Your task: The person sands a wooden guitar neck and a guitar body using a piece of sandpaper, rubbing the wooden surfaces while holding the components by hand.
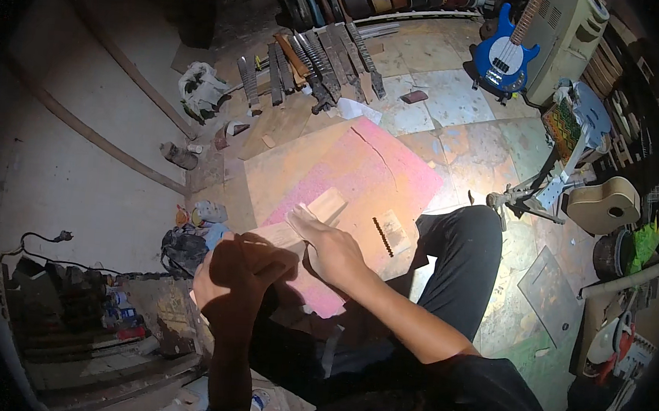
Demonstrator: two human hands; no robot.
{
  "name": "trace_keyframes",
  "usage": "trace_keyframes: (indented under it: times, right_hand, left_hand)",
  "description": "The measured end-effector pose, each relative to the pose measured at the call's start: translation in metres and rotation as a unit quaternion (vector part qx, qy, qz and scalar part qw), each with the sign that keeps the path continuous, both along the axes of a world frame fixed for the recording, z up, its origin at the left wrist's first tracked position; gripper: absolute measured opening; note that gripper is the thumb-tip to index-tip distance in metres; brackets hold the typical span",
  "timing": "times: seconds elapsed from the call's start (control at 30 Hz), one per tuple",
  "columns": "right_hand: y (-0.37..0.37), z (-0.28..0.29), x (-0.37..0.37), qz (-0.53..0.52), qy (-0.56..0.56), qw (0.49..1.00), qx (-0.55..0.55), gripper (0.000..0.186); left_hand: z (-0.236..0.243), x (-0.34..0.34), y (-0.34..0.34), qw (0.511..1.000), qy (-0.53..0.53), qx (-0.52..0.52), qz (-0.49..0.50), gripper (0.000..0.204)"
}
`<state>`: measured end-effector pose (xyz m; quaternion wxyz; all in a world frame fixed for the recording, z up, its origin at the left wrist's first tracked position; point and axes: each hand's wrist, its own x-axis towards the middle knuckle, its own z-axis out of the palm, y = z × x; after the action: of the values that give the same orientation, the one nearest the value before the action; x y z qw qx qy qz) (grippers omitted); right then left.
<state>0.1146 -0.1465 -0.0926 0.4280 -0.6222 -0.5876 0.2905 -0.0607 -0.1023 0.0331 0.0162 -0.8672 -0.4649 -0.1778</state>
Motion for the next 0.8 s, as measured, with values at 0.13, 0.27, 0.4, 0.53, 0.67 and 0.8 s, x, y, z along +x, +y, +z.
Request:
trace_keyframes:
  times: [0.13,0.27,0.4,0.53,0.67,0.8]
  right_hand:
    - [-0.036,0.009,-0.008,0.004,0.041,0.999,0.005,0.075]
    - [-0.013,-0.004,0.011,-0.096,-0.046,0.992,-0.073,0.079]
    - [-0.031,0.001,-0.019,-0.088,-0.031,0.992,0.084,0.057]
    - [-0.007,-0.015,0.022,-0.149,-0.081,0.985,-0.003,0.057]
    - [-0.029,-0.015,-0.014,-0.093,-0.062,0.992,0.054,0.059]
    - [-0.012,-0.027,0.026,-0.132,-0.128,0.978,-0.094,0.059]
  left_hand:
    - [-0.001,-0.008,0.010,0.999,-0.020,-0.026,0.001,0.061]
    - [-0.002,-0.007,0.003,0.999,-0.020,-0.024,0.005,0.062]
    - [-0.010,-0.011,0.003,0.999,-0.037,-0.021,0.012,0.063]
    - [-0.006,-0.008,0.000,0.999,-0.024,-0.046,0.016,0.063]
    - [-0.007,-0.006,-0.005,0.999,0.005,-0.035,0.027,0.062]
    - [0.001,-0.002,-0.009,0.998,0.040,-0.007,0.036,0.061]
